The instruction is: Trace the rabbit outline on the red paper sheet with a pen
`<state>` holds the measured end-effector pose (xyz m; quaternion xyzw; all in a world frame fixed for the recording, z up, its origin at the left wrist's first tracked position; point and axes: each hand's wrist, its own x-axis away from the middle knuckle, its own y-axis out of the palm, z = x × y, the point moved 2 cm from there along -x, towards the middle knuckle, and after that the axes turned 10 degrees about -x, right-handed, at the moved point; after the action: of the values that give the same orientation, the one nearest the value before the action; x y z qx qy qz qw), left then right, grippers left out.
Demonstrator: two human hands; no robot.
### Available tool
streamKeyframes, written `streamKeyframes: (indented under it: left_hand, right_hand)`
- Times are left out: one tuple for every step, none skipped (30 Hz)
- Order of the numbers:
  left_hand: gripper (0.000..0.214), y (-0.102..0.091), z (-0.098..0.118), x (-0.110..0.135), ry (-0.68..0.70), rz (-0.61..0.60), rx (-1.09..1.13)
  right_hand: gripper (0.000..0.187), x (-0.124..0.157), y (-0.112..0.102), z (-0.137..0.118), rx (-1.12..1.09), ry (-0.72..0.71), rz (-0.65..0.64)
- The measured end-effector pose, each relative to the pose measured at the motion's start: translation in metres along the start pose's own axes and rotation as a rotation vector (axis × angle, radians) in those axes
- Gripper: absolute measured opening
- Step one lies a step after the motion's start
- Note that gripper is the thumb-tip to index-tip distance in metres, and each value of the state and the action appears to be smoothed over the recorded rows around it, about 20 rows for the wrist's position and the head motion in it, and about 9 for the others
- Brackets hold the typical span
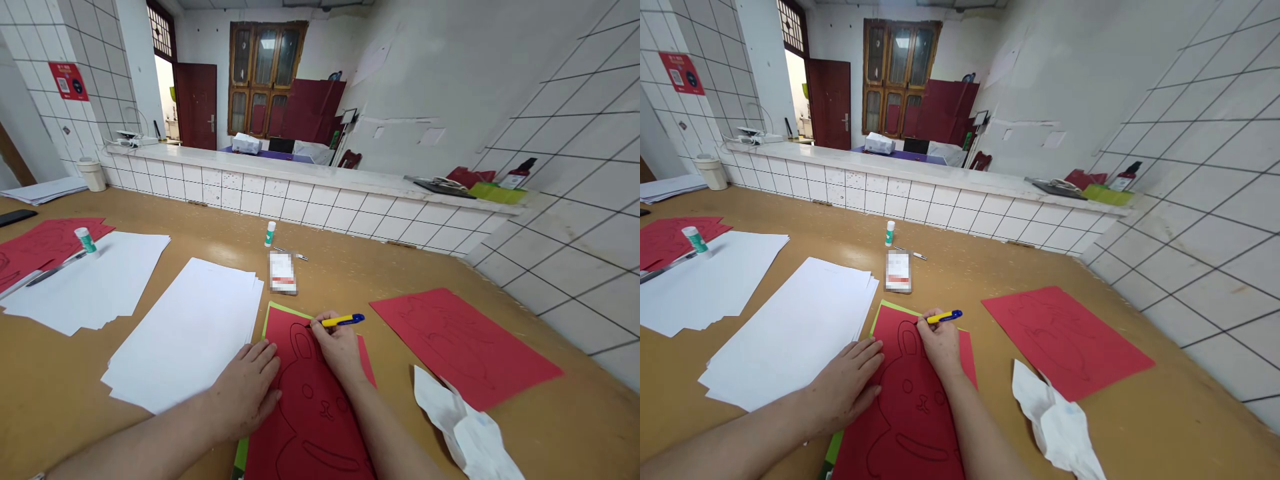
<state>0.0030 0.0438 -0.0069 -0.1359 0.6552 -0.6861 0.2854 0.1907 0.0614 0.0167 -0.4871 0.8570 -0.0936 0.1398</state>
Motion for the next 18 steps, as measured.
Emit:
streamKeyframes:
  left_hand:
    - [0.038, -0.0001, 0.0001, -0.0001, 0.0, -0.004, -0.003]
    - [0.039, -0.0002, 0.0002, -0.0001, 0.0, -0.007, -0.006]
    - [0.039, -0.0003, 0.0002, -0.0001, -0.001, -0.007, -0.009]
    - [0.039, -0.0005, 0.0001, 0.0, -0.001, -0.007, -0.011]
    - [0.039, -0.0007, -0.0001, 0.0002, -0.001, -0.005, -0.012]
    - [0.039, -0.0011, -0.0003, 0.0003, -0.001, -0.004, -0.013]
    - [0.039, -0.0015, -0.0005, 0.0003, 0.0, -0.002, -0.014]
    - [0.038, -0.002, -0.0006, 0.0003, 0.001, 0.001, -0.016]
    - [0.038, -0.0026, -0.0007, 0.0001, 0.002, 0.002, -0.019]
    - [0.037, -0.0031, -0.0008, -0.0001, 0.002, 0.002, -0.023]
    - [0.037, -0.0036, -0.0008, -0.0004, 0.002, 0.0, -0.026]
    - [0.037, -0.0038, -0.0007, -0.0006, 0.003, -0.004, -0.027]
    - [0.037, -0.0038, -0.0006, -0.0007, 0.003, -0.007, -0.026]
    - [0.037, -0.0036, -0.0004, -0.0007, 0.006, -0.01, -0.022]
    - [0.038, -0.0033, -0.0002, -0.0005, 0.007, -0.009, -0.016]
    - [0.037, -0.0029, -0.0001, -0.0002, 0.005, -0.004, -0.01]
    - [0.037, -0.0025, -0.0001, 0.0, 0.004, 0.002, -0.003]
    - [0.037, -0.0021, -0.0002, 0.0002, 0.0, 0.007, 0.002]
  right_hand:
    - [0.008, 0.0, -0.0001, 0.0, -0.002, -0.003, 0.001]
    - [0.008, 0.0001, -0.0001, -0.0001, -0.003, -0.006, 0.0]
    - [0.008, 0.0002, 0.0, -0.0002, -0.005, -0.009, -0.002]
    - [0.008, 0.0004, 0.0001, -0.0006, -0.007, -0.011, -0.003]
    - [0.009, 0.0007, 0.0003, -0.0011, -0.009, -0.012, -0.008]
    - [0.009, 0.0011, 0.0005, -0.0018, -0.01, -0.011, -0.011]
    - [0.009, 0.0014, 0.0006, -0.0025, -0.01, -0.009, -0.014]
    - [0.009, 0.0018, 0.0008, -0.0033, -0.009, -0.007, -0.018]
    - [0.009, 0.0021, 0.0009, -0.0041, -0.007, -0.005, -0.017]
    - [0.009, 0.0024, 0.0008, -0.0048, -0.003, -0.003, -0.013]
    - [0.009, 0.0026, 0.0008, -0.0053, 0.003, -0.001, -0.01]
    - [0.008, 0.0028, 0.0006, -0.0056, 0.01, 0.0, -0.005]
    - [0.008, 0.0029, 0.0005, -0.0058, 0.018, -0.001, 0.0]
    - [0.008, 0.0029, 0.0004, -0.0057, 0.027, 0.0, 0.004]
    - [0.007, 0.0028, 0.0003, -0.0055, 0.034, 0.0, 0.009]
    - [0.007, 0.0027, 0.0003, -0.0052, 0.037, 0.001, 0.011]
    - [0.007, 0.0025, 0.0003, -0.0049, 0.036, 0.003, 0.013]
    - [0.007, 0.0023, 0.0003, -0.0046, 0.034, 0.004, 0.015]
